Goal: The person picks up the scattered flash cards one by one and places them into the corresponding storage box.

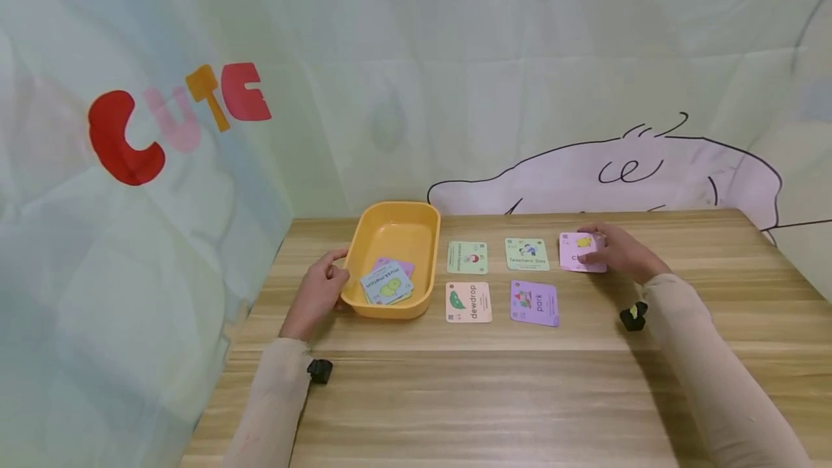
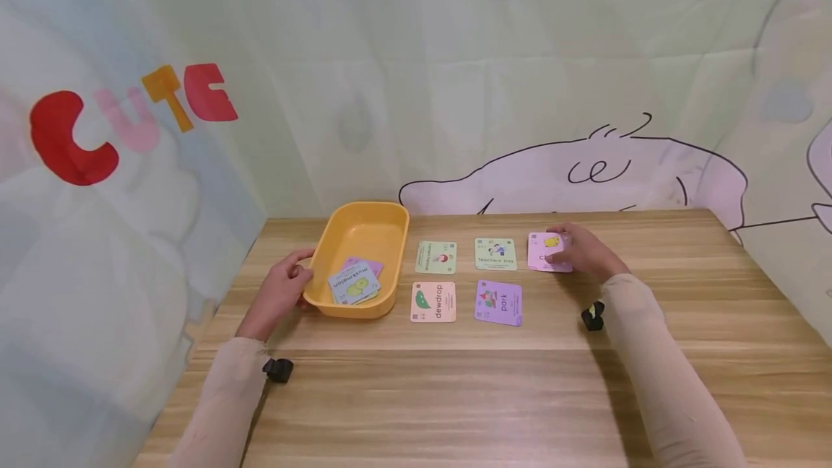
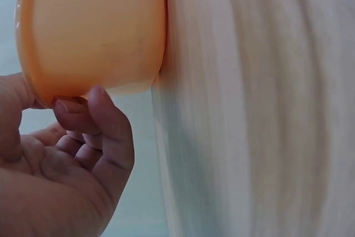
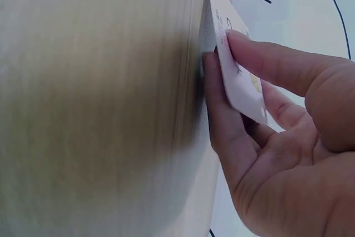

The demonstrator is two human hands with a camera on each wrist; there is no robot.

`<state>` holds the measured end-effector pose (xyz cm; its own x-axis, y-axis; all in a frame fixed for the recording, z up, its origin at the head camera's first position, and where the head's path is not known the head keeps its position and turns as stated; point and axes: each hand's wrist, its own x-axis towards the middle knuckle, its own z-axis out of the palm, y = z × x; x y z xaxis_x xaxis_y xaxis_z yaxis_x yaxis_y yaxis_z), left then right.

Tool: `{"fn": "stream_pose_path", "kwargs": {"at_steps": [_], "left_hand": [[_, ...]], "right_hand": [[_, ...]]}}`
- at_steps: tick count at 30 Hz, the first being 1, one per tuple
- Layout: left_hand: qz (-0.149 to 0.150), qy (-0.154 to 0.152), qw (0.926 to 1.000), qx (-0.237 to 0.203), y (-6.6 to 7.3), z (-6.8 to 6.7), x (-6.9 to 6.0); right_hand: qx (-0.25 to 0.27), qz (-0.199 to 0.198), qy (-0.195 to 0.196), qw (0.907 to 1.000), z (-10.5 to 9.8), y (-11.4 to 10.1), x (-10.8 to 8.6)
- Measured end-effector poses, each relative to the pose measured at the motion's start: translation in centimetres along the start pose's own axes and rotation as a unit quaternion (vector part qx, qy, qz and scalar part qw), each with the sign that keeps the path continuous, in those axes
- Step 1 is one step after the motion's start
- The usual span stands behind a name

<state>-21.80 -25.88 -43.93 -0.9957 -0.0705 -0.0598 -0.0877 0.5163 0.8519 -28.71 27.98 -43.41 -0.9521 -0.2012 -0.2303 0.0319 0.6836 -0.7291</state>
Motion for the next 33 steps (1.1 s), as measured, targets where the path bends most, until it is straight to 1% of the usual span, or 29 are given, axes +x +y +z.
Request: {"fn": "stream_pose_path", "kwargs": {"at_steps": [6,9,14,16,22,33], "left_hand": [[-0.002,-0.003,1.0,-0.003,0.1,-0.1,0.0],[-0.003,-0.004,1.0,-0.004,0.1,0.0,0.1],[-0.007,-0.004,1.0,-0.006,0.2,-0.1,0.0],[-0.01,-0.004,0.9999,-0.006,0.2,-0.1,0.0],[-0.015,-0.002,0.9999,-0.001,0.2,-0.1,0.0],[-0.006,-0.005,1.0,0.001,0.0,-0.1,0.2]], "right_hand": [[0.025,-0.008,0.002,0.9997,0.0,0.2,0.0],[0.029,-0.011,0.006,0.9995,-0.1,0.4,-0.1],[0.029,-0.006,0.017,0.9994,-0.2,0.5,-0.2],[0.039,-0.004,0.022,0.999,-0.2,0.4,-0.2],[0.051,-0.012,0.036,0.998,-0.2,-0.2,-0.6],[0.051,-0.015,0.047,0.9975,0.0,-2.5,-0.8]]}}
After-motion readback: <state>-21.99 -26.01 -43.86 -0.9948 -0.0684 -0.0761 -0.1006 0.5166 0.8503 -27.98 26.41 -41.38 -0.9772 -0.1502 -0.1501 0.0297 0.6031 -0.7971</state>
